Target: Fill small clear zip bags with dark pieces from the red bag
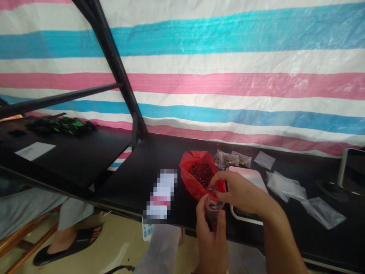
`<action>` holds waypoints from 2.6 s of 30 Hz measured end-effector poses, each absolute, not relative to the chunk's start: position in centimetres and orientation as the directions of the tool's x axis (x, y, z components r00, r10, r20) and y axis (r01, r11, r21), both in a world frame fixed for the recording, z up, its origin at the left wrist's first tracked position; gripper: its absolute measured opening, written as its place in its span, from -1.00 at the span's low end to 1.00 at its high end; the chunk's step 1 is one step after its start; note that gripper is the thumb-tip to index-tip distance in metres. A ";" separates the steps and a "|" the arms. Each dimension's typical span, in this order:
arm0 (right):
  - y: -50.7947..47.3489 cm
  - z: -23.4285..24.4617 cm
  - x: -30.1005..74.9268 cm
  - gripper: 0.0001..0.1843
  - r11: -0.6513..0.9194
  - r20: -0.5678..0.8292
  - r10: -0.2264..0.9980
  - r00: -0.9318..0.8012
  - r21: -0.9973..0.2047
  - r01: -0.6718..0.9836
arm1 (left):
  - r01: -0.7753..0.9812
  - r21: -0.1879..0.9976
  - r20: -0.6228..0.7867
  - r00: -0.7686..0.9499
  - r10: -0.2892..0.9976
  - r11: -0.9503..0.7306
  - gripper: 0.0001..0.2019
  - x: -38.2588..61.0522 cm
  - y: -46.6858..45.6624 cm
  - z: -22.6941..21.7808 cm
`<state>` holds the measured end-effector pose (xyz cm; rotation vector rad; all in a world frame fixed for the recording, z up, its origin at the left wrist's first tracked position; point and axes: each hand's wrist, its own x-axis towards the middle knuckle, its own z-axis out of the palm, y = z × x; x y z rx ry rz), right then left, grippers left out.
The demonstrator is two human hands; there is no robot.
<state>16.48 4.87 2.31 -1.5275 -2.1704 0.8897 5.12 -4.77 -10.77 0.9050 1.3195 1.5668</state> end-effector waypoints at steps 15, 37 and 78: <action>8.3 -2.2 14.3 -0.80 0.159 0.102 0.987 -0.128 -0.407 0.900 | -0.060 0.996 0.041 -0.422 0.906 -0.073 -0.48 3.9 -4.2 -9.8; 7.6 -2.5 15.4 -0.81 0.139 0.039 0.983 -0.179 -0.794 0.592 | -0.108 0.975 0.133 -0.404 0.905 -0.192 -0.56 3.3 0.2 -9.2; 4.9 -1.6 15.8 -0.68 0.179 0.205 0.971 0.121 -0.965 0.193 | 0.278 0.891 0.443 -0.367 0.818 -0.358 -0.49 1.4 1.1 -8.7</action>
